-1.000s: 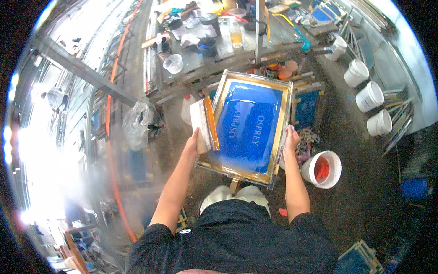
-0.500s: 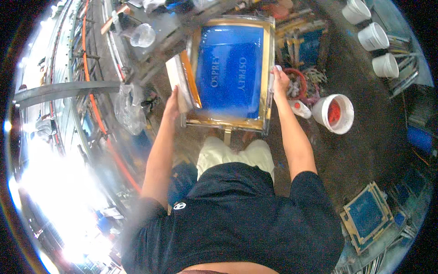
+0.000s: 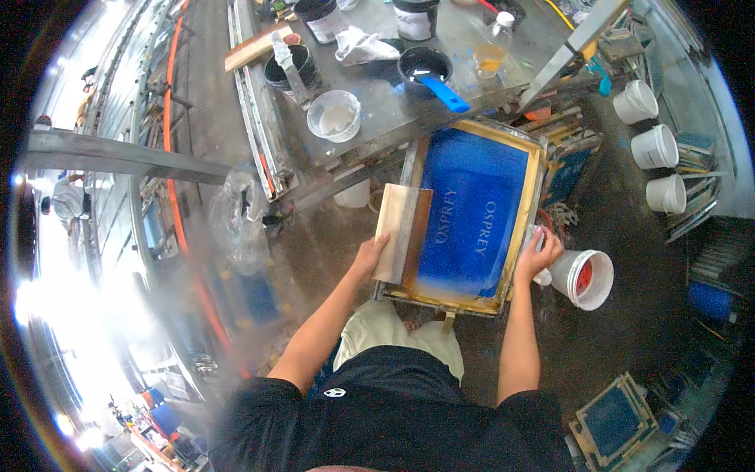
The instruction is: The person uses a squeegee to spread blue ink across a screen printing frame labeled 'OSPREY' on a conveyor belt. They then move the frame to a workbench, pour black ink from a container into a cup, and prepare to continue the process.
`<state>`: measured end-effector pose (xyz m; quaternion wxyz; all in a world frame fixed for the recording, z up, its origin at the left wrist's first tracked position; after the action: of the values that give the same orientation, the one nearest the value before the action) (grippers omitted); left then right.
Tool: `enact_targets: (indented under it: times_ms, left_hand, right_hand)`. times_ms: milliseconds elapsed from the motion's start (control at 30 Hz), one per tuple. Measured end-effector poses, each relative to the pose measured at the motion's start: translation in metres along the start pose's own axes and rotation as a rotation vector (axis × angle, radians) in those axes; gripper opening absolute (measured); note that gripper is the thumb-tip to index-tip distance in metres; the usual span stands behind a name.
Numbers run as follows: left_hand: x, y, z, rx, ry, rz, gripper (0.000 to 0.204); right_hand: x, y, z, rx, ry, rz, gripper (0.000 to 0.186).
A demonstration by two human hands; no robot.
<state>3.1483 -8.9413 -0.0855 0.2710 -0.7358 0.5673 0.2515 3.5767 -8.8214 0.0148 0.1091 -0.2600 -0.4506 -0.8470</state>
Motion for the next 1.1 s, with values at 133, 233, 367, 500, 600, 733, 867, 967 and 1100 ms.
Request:
enact_targets:
  times_ms: [133,233,367,500,600,733,867,967,1100]
  left_hand:
    - [0.000,0.002,0.006,0.084,0.056,-0.012,0.056]
    - [-0.012,0.006,0.010,0.079,-0.028,0.061,0.063]
    - [-0.030,0.012,0.012,0.053,-0.132,0.144,0.058]
    - [-0.035,0.019,0.019,0.049,-0.122,0.186,0.062]
    - [-0.028,0.026,0.028,0.017,-0.145,0.227,0.064]
    - [-0.018,0.028,0.041,-0.007,-0.225,0.251,0.070]
    - [-0.008,0.023,0.046,-0.005,-0.166,0.240,0.077]
    - [-0.017,0.019,0.046,0.001,-0.211,0.295,0.070]
    - [-0.025,0.011,0.043,0.045,-0.239,0.260,0.059]
  right_hand:
    - [0.144,-0.005,-0.006,0.233,0.085,0.289,0.017]
    - [0.232,-0.011,0.006,0.319,0.096,0.461,0.015]
    - [0.319,-0.018,0.025,0.331,0.071,0.716,0.012]
    - [0.389,-0.033,0.037,0.530,0.153,0.839,0.016]
    - [0.412,-0.042,0.047,0.581,0.124,0.866,0.017]
    - [0.427,-0.049,0.057,0.642,0.099,0.907,0.019]
    - [0.443,-0.060,0.062,0.707,0.083,0.922,0.021]
    - [0.464,-0.083,0.064,0.782,0.129,0.857,0.026]
    - [0.490,-0.139,0.073,0.814,0.104,0.755,0.029]
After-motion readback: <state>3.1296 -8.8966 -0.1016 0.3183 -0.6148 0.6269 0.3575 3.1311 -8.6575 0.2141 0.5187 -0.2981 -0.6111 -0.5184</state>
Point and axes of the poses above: each hand's wrist, its own z-axis towards the middle knuckle, its own y-axis out of the back of the hand, x = y × z, the point moved 7 cm from there along z, towards the middle knuckle, and after that the axes turned 4 degrees about x, right-handed, at the moved point
